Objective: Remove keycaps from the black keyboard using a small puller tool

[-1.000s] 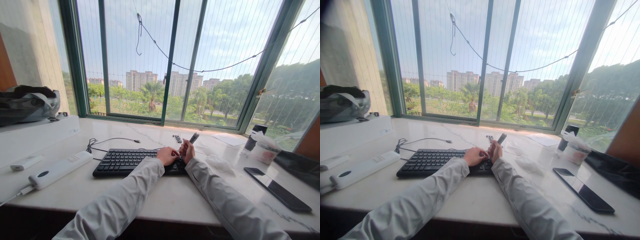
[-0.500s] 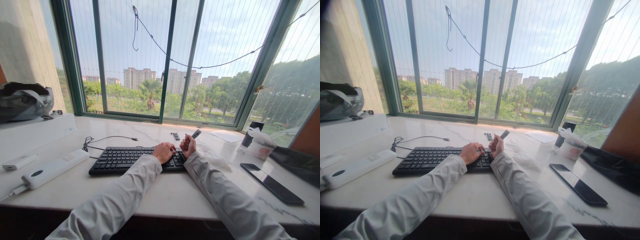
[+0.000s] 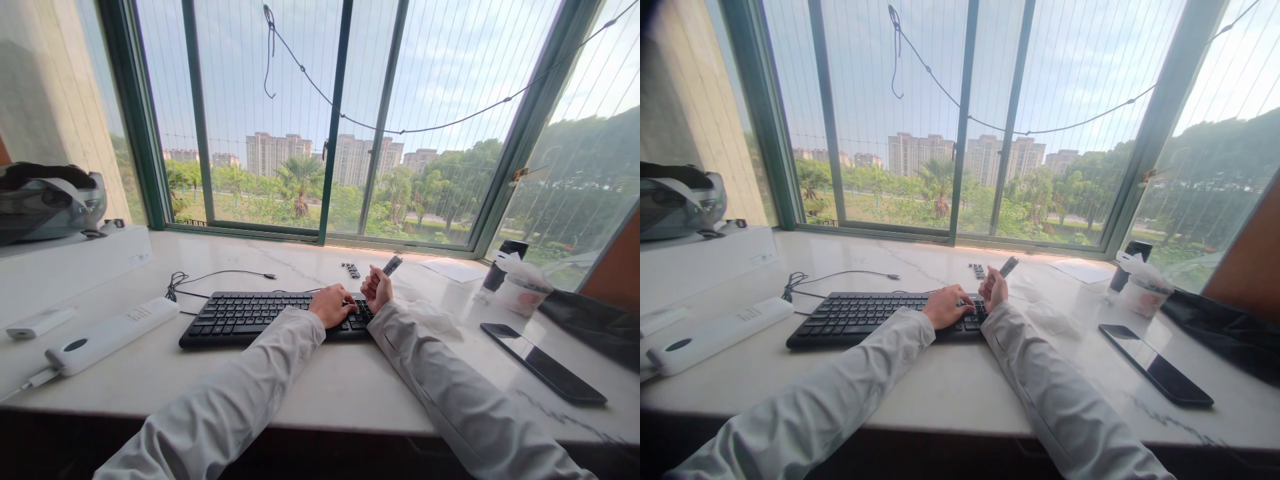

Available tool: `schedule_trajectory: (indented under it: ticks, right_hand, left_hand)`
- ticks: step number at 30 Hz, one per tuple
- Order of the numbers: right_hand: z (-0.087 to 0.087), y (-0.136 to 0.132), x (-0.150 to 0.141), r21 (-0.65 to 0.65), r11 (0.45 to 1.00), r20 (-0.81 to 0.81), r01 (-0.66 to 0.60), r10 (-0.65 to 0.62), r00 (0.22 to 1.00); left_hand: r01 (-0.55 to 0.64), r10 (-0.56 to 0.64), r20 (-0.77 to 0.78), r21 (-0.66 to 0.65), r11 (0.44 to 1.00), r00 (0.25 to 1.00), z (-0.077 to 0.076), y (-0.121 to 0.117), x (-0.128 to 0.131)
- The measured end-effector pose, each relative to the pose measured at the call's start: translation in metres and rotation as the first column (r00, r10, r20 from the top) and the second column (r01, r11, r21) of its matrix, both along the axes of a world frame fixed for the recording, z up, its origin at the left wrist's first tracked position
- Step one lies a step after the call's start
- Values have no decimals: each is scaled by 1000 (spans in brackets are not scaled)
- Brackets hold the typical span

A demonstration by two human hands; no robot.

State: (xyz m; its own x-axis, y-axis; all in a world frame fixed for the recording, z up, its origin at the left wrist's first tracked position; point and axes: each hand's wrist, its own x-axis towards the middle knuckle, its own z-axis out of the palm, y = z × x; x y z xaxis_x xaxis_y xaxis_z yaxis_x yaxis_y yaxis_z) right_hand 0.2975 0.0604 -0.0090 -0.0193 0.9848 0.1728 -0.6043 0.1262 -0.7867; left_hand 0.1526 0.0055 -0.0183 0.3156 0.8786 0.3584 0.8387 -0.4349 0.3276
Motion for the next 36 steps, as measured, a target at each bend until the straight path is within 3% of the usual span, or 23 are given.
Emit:
schedule_trajectory:
  ticks: [7,17,28,36]
  right_hand:
    - [-6,-1,-11,-169,985,197,16,17,980]
    - [-4,1,-10,-194,981,158,5,26,987]
    - [6,-5,-7,-297,952,175,-75,131,976]
    - [-2,-2,-15,-229,972,171,51,-12,985]
  left_hand:
    - [-50,51,16,-41,998,999,3,2,-1]
    - [-67,71,43,-72,995,997,6,0,-1]
    - [-90,98,76,-95,991,992,1,5,-1]
    - [-97,105,75,-107,990,992,1,6,0]
